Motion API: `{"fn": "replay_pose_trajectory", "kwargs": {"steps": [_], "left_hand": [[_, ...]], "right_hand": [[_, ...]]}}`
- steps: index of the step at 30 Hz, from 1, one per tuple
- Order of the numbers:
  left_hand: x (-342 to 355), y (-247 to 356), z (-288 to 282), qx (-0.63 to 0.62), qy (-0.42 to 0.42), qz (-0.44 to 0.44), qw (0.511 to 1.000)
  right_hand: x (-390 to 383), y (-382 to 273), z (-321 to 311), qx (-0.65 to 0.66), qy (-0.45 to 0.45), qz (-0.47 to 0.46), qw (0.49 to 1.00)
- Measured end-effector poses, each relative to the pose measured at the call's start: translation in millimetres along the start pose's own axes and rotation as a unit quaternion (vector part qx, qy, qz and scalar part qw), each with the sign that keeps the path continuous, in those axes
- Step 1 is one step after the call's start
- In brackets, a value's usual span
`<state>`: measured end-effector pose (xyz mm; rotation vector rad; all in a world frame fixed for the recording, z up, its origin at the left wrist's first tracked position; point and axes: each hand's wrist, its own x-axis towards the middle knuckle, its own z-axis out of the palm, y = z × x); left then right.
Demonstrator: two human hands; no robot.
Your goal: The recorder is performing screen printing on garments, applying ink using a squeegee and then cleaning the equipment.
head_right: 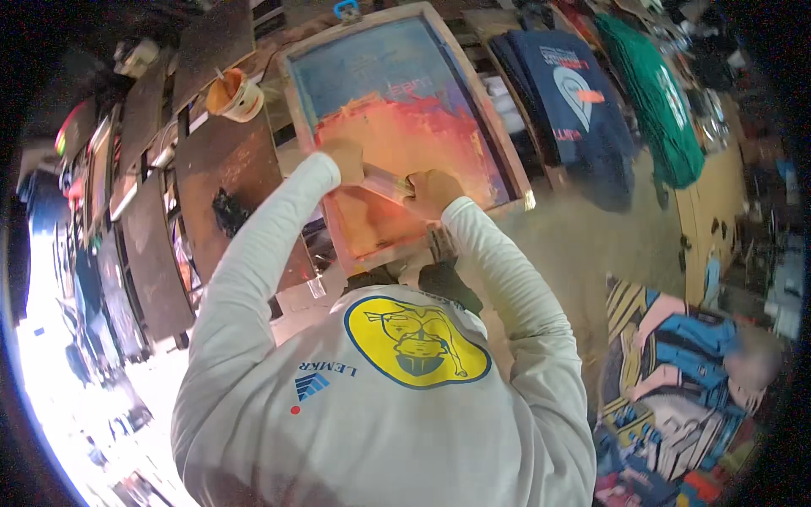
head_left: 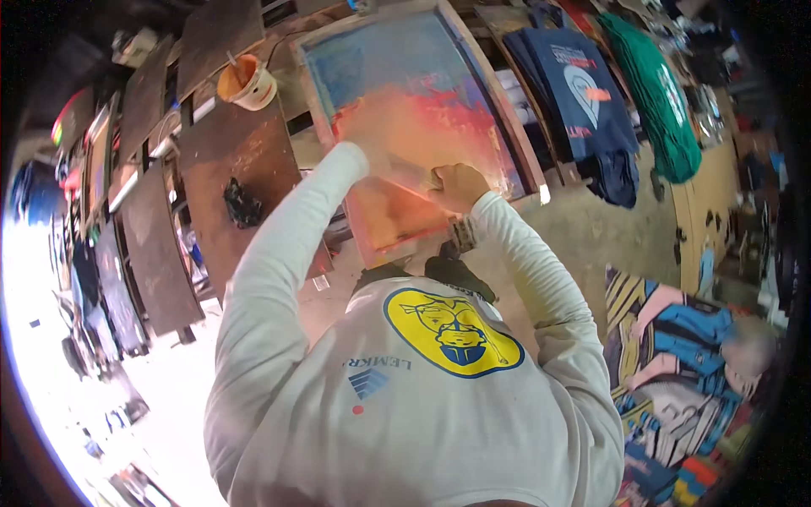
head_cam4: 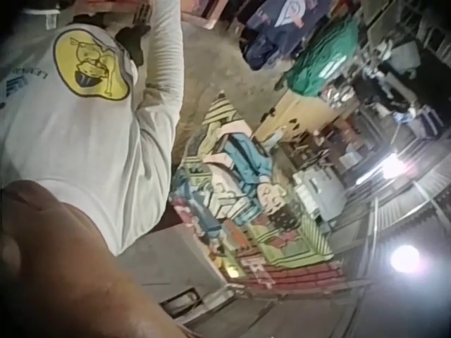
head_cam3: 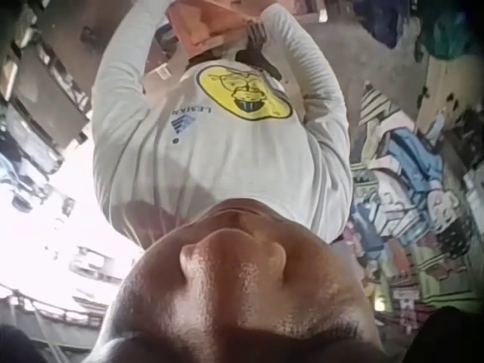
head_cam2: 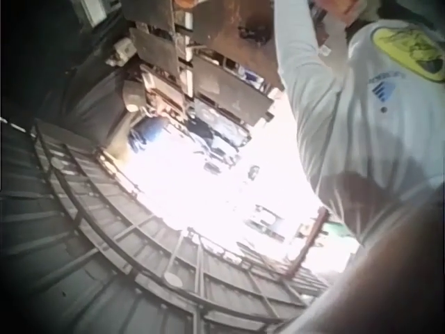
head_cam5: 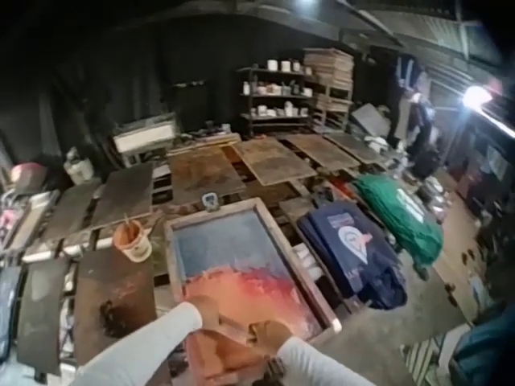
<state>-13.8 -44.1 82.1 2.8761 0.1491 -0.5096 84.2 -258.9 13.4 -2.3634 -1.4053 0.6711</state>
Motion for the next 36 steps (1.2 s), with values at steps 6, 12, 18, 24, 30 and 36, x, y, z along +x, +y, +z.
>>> {"fn": "replay_pose_trajectory", "kwargs": {"steps": [6, 12, 18, 24, 30, 36], "left_hand": [[-53.1, 21.7, 77.4, -0.062, 0.030, -0.226, 0.972], [-77.2, 70.8, 98.8, -0.131, 0.127, -0.374, 0.909], [-95.4, 113.5, 108.6, -0.144, 0.155, -0.421, 0.882], [-100.4, 120.0, 146.7, -0.181, 0.155, -0.427, 0.873], [-109.4, 115.2, 125.1, -0.148, 0.072, -0.401, 0.901], [-106.4, 111.2, 118.0, -0.152, 0.079, -0.325, 0.930]], "right_hand": [[20.2, 1.4, -19.8, -0.065, -0.033, -0.176, 0.982], [26.2, 0.2, -15.6, -0.120, -0.107, -0.173, 0.972], [-12.0, 10.4, -0.5, -0.092, -0.036, -0.218, 0.971], [-41.3, 13.0, 12.8, -0.094, 0.001, -0.212, 0.973], [-34.6, 3.6, 13.4, -0.095, 0.011, -0.231, 0.968], [-44.1, -15.5, 3.2, -0.174, 0.018, -0.194, 0.965]]}}
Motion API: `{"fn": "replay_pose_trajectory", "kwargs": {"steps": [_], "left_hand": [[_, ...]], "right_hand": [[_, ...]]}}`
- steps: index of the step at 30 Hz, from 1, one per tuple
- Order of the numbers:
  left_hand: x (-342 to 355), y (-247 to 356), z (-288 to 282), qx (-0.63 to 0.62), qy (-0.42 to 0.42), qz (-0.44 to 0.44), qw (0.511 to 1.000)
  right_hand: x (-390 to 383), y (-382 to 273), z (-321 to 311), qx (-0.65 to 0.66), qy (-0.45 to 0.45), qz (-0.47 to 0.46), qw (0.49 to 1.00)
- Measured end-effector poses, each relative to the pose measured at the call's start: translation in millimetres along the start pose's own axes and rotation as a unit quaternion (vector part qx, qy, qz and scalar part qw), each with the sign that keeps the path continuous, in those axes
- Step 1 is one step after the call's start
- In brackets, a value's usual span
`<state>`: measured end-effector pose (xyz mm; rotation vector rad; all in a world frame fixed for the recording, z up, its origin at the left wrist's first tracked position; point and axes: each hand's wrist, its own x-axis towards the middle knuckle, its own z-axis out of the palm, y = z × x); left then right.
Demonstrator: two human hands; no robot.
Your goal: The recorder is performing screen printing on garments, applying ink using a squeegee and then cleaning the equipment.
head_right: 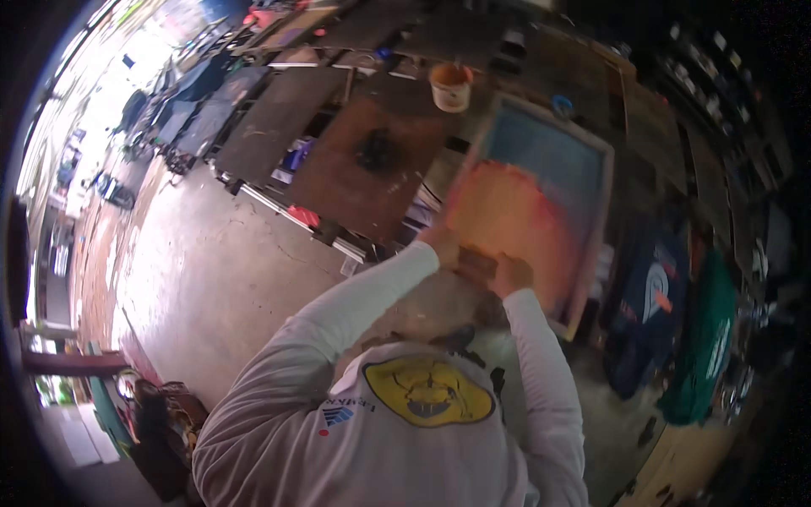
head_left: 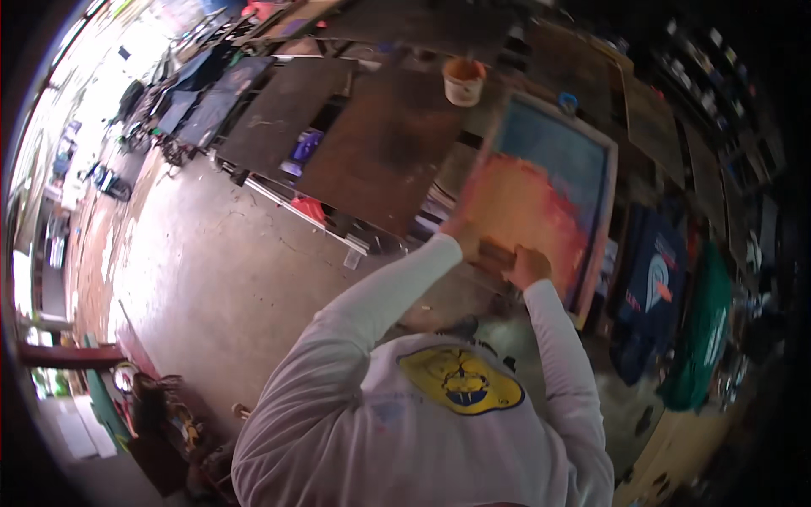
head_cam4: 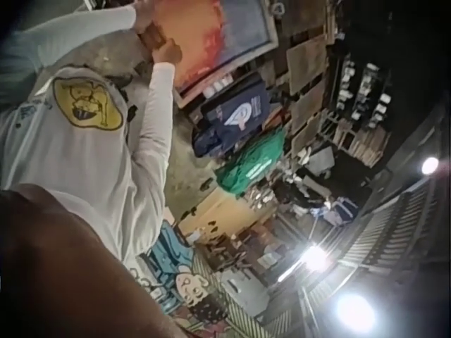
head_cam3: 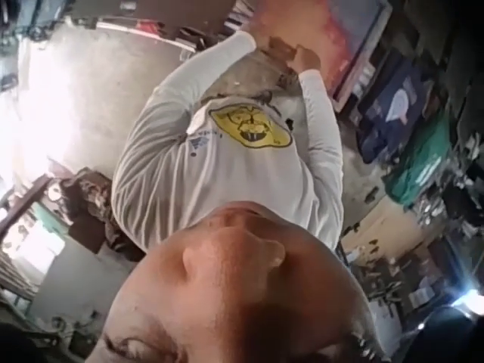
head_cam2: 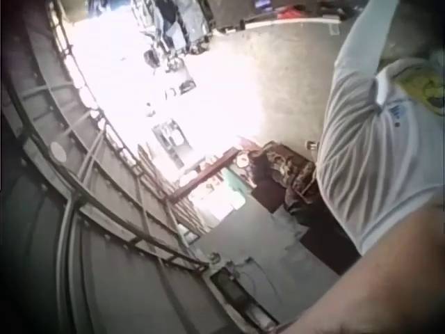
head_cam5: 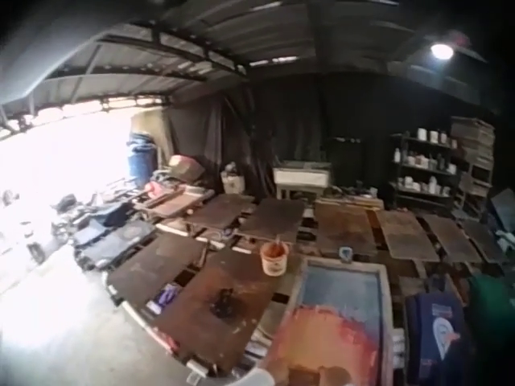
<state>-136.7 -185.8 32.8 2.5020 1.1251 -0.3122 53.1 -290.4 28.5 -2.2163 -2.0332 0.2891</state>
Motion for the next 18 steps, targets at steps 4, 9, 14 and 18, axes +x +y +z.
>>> {"fn": "replay_pose_trajectory", "kwargs": {"steps": [4, 9, 14, 18], "left_hand": [[7.2, -10.4, 1.3, -0.054, 0.009, -0.044, 0.998], [20.2, -10.5, -17.9, -0.038, 0.000, -0.028, 0.999], [26.4, -9.4, -11.2, -0.027, 0.025, -0.016, 0.999], [20.5, -7.1, -1.8, -0.046, 0.055, -0.044, 0.996]], "right_hand": [[21.0, 1.6, 0.6, 0.010, -0.044, 0.020, 0.999], [34.7, 10.3, -0.4, 0.050, -0.029, 0.052, 0.997], [35.9, 15.8, -6.3, 0.048, -0.044, 0.050, 0.997], [26.9, 11.2, -10.4, 0.061, -0.042, 0.033, 0.997]]}}
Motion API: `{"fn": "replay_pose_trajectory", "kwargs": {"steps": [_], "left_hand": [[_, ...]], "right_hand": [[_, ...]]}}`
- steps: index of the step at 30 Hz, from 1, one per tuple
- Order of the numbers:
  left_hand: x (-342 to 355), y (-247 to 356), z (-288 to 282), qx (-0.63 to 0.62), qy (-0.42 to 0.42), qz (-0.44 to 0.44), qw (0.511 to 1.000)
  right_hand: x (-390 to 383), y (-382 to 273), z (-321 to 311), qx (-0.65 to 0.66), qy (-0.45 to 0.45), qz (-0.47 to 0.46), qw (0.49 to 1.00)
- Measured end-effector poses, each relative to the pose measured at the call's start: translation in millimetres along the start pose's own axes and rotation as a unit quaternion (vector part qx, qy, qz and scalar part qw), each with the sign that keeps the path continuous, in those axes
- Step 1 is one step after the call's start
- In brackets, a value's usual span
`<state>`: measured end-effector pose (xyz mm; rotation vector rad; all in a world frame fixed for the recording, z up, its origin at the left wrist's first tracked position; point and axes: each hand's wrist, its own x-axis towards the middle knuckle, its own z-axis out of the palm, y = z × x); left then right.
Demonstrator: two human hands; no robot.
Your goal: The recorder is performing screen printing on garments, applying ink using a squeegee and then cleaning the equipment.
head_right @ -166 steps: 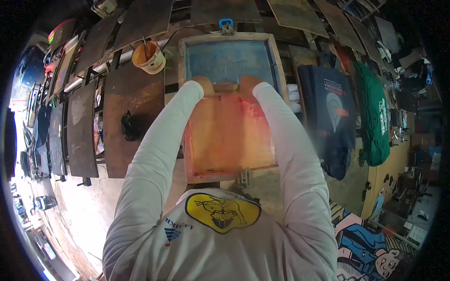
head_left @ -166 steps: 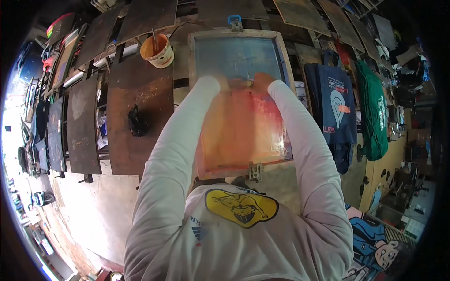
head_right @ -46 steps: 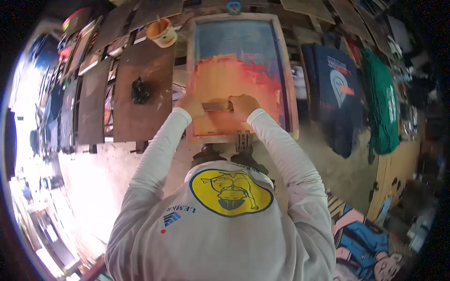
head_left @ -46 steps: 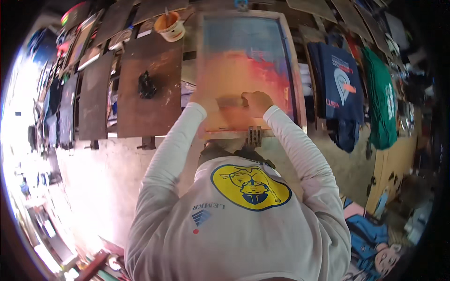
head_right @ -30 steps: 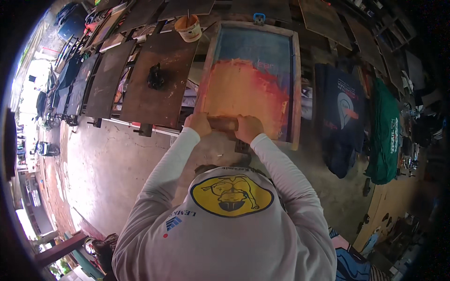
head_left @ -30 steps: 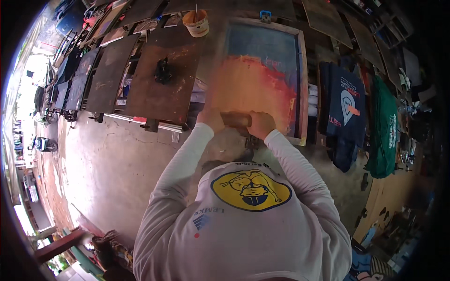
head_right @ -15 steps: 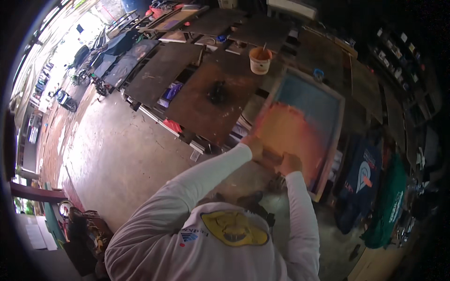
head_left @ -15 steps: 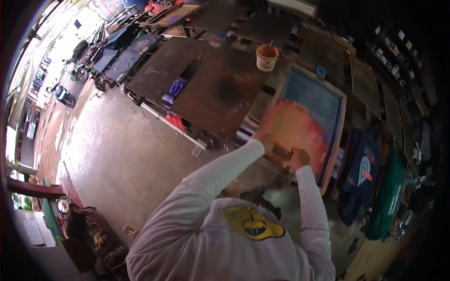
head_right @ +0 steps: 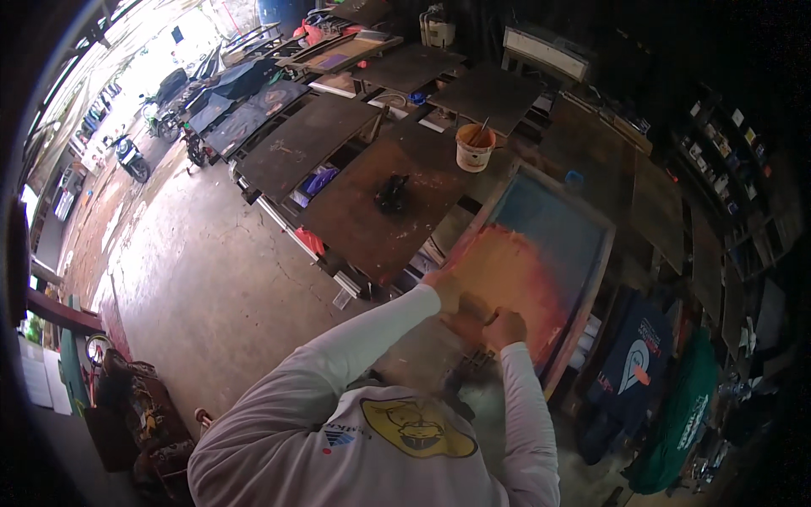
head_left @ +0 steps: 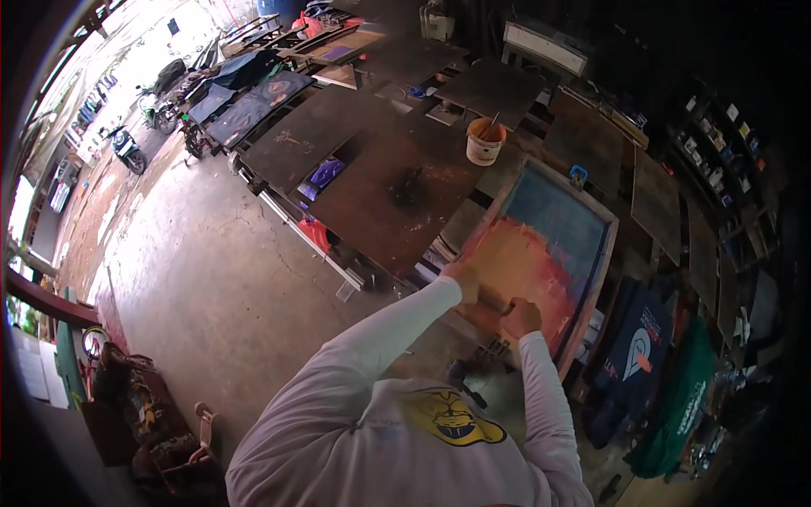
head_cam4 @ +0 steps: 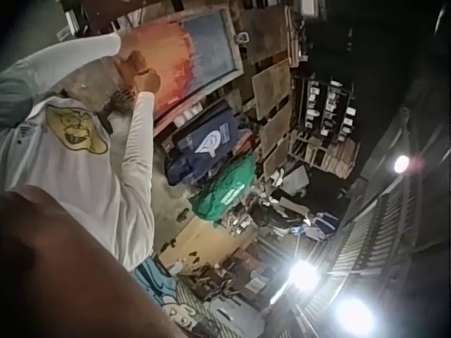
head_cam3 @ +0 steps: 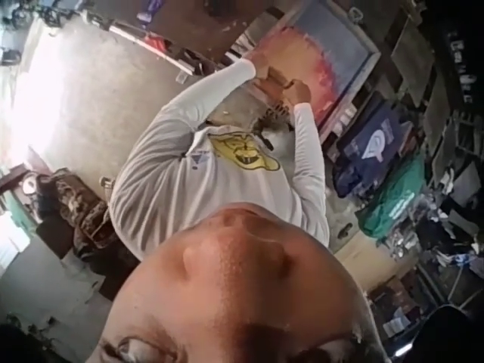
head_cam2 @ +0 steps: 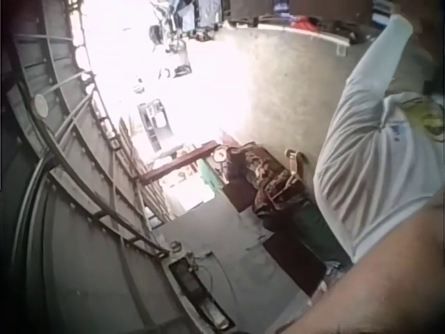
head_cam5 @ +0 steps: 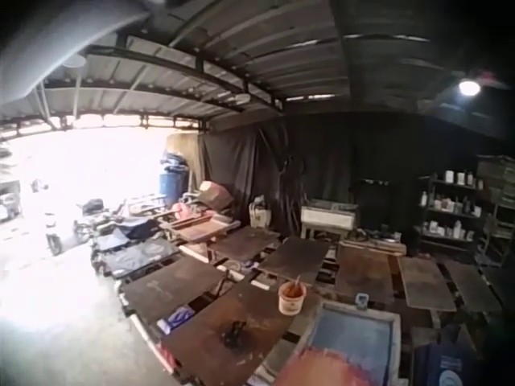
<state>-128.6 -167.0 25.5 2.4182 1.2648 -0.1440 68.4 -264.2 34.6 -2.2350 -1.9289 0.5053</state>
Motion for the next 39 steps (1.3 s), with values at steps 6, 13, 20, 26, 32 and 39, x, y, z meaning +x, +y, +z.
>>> {"fn": "replay_pose_trajectory", "kwargs": {"steps": [6, 13, 20, 26, 32, 39], "left_hand": [[-28.5, 10.9, -0.4, -0.009, 0.008, -0.022, 1.000], [-9.5, 25.0, 40.4, 0.005, 0.074, -0.170, 0.983], [-2.7, 47.0, 19.2, 0.040, 0.023, -0.194, 0.980], [-32.3, 50.7, 33.9, -0.037, 0.034, -0.217, 0.975], [-41.2, 63.0, 34.5, -0.080, 0.089, -0.222, 0.968], [-41.1, 80.0, 3.0, -0.031, 0.071, -0.183, 0.980]], "right_hand": [[-8.4, 3.4, -2.2, -0.011, -0.003, -0.055, 0.998], [26.8, 39.1, -18.0, -0.003, -0.034, -0.157, 0.987], [47.6, 59.4, -2.5, 0.007, -0.055, -0.146, 0.988], [21.1, 52.5, -4.0, -0.004, -0.029, -0.180, 0.983], [21.7, 60.5, -12.0, -0.007, -0.031, -0.216, 0.976], [23.3, 62.3, -11.6, 0.014, -0.017, -0.176, 0.984]]}}
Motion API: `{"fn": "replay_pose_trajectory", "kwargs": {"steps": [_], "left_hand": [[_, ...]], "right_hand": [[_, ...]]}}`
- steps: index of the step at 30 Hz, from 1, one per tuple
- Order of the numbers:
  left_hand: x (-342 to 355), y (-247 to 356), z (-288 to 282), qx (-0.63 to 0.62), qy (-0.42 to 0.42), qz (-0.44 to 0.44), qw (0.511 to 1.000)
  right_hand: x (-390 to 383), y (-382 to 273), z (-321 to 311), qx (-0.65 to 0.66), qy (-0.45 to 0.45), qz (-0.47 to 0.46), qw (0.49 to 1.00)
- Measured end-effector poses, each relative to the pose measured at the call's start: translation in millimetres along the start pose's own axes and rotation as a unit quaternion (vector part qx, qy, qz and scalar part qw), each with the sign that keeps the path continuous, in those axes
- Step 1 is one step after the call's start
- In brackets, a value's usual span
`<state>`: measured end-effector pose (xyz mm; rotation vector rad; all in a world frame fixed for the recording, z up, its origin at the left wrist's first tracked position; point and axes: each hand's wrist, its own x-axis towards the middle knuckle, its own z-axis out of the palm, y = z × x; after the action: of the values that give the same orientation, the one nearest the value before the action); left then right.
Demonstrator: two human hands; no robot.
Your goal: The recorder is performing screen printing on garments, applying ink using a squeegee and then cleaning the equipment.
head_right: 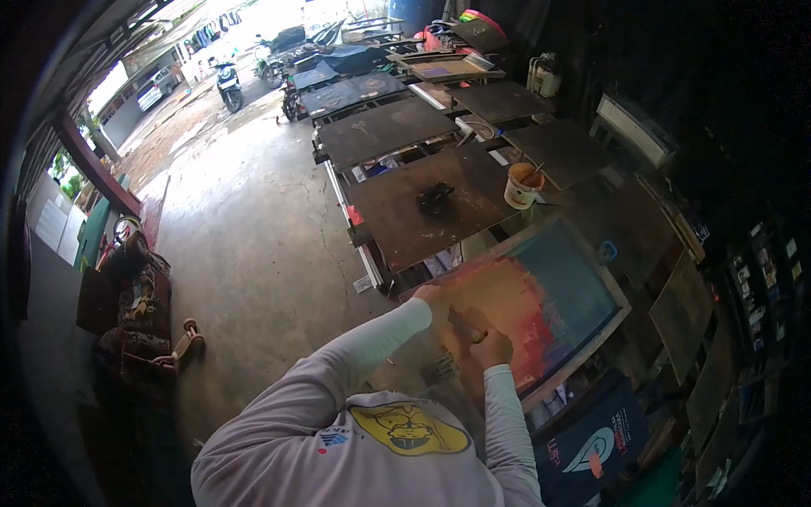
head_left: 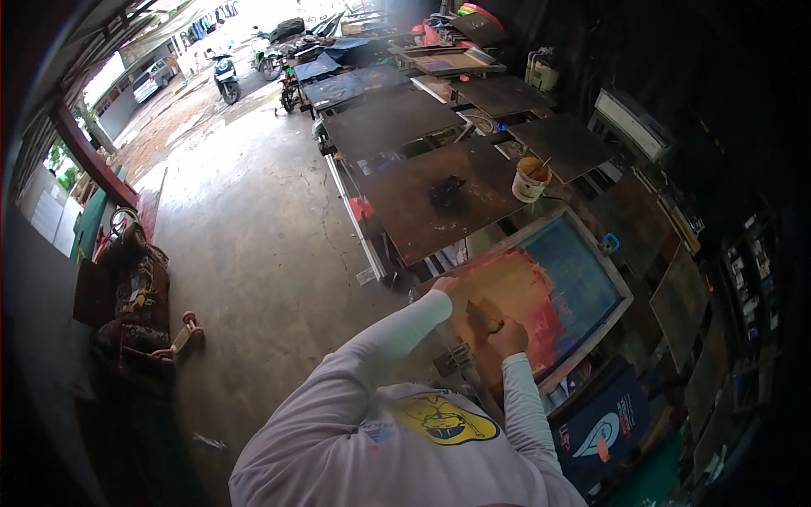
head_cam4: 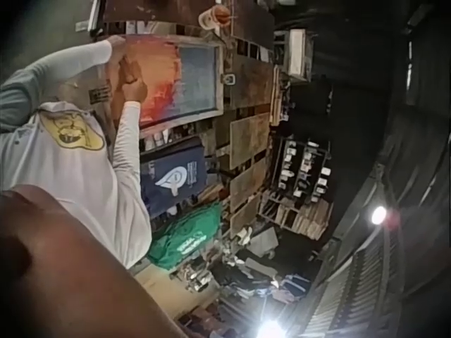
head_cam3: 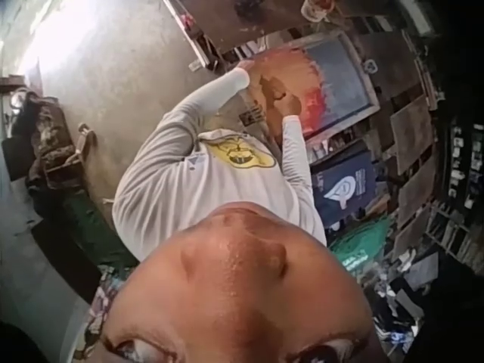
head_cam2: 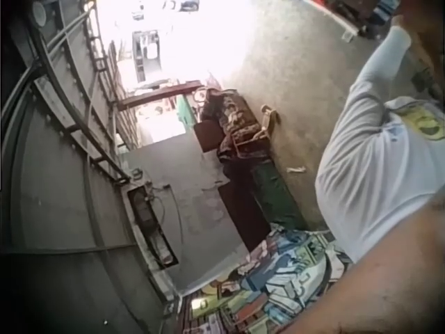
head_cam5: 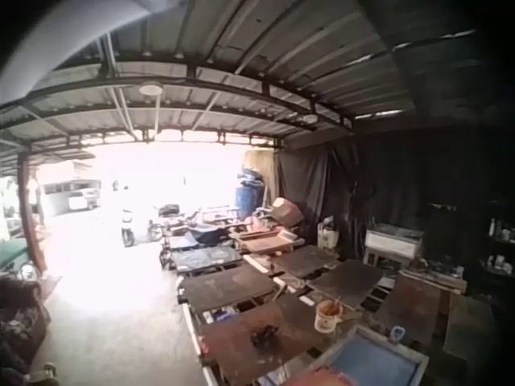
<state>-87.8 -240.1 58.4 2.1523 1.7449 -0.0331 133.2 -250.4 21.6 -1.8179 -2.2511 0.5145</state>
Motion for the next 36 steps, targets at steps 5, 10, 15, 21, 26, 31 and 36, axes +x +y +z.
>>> {"fn": "replay_pose_trajectory", "kwargs": {"steps": [5, 10, 15, 21, 26, 31, 36], "left_hand": [[-2.9, -28.7, 45.8, -0.026, -0.022, -0.042, 0.999], [-5.8, -30.6, 20.8, -0.103, 0.042, 0.018, 0.994], [50.3, -36.6, -11.8, -0.007, -0.054, 0.084, 0.995], [67.2, -57.3, 25.3, 0.008, -0.022, 0.161, 0.987], [56.4, -72.0, 8.7, 0.001, -0.088, 0.234, 0.968], [76.5, -67.0, -1.0, 0.063, -0.155, 0.274, 0.947], [93.5, -69.8, -4.7, 0.301, -0.157, 0.500, 0.797]], "right_hand": [[-19.4, -24.1, 8.8, -0.025, 0.009, -0.008, 1.000], [-21.8, -36.0, -1.7, 0.059, 0.054, 0.000, 0.997], [0.9, -26.4, 7.6, 0.047, 0.110, 0.053, 0.991], [1.2, -45.1, 28.4, 0.049, 0.155, 0.099, 0.982], [-30.2, -68.7, 50.2, 0.059, 0.145, 0.188, 0.970], [-30.4, -71.9, 52.2, 0.027, 0.157, 0.184, 0.970], [-13.0, -63.7, 56.9, 0.052, 0.169, 0.222, 0.959]]}}
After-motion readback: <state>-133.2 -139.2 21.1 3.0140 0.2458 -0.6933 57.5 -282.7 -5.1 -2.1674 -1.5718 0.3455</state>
